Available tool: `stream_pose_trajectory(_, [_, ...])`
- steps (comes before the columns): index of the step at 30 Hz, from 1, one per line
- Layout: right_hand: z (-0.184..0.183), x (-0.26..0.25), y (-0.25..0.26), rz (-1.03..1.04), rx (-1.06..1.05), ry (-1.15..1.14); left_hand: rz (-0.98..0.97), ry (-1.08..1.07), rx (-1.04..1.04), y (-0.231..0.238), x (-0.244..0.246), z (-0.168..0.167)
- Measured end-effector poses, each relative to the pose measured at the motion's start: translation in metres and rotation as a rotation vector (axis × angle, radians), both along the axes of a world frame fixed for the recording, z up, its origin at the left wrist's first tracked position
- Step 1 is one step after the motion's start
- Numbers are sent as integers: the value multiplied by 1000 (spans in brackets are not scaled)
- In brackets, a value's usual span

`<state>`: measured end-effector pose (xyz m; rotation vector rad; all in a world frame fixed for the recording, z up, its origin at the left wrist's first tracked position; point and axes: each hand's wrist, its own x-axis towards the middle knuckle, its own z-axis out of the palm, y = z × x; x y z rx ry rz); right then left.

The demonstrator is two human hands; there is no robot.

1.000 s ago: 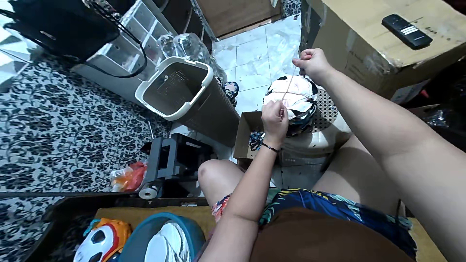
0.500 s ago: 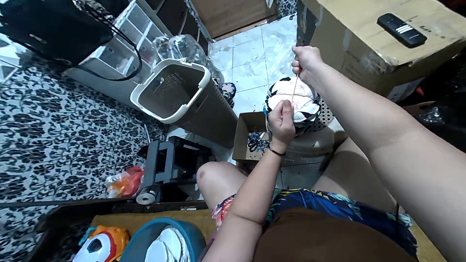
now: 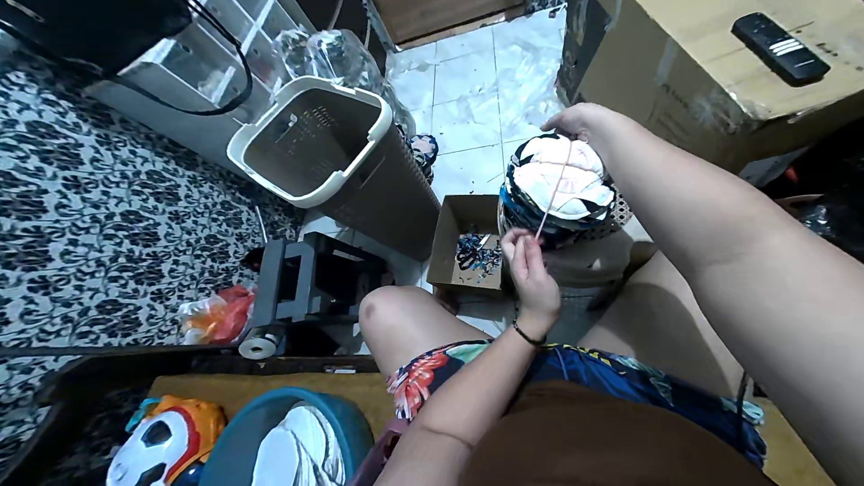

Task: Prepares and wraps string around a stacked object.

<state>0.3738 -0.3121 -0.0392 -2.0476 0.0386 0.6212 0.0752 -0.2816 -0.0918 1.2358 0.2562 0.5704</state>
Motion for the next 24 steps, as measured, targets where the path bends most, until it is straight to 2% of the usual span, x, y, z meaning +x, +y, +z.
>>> stream_pose_trajectory(3, [1, 0, -7, 151, -318, -67, -197, 288, -459, 1, -16, -14])
stream_pose_trajectory(5, [3, -8, -8, 257, -433, -156, -308, 410, -589, 13, -14, -19])
stream_pose_trajectory(8, [7, -16, -4, 476, -590, -220, -313, 500, -573, 34, -4, -38])
stream_pose_trajectory(12, [12, -20, -5, 576, -686, -247, -205, 598, -530, 42, 1, -57])
stream_pose_trajectory(14, [16, -25, -5, 610, -722, -240, -159, 633, -448, 43, 0, -64])
stream_pose_trajectory(17, [13, -21, -9, 613, -706, -244, -148, 629, -134, 47, 2, -74])
stream_pose_trajectory(20, [-14, 2, -18, 728, -621, -270, -179, 622, 301, 53, 7, -78])
stream_pose_trajectory(24, [-52, 17, -49, 790, -392, -305, -238, 547, 596, 63, 20, -68])
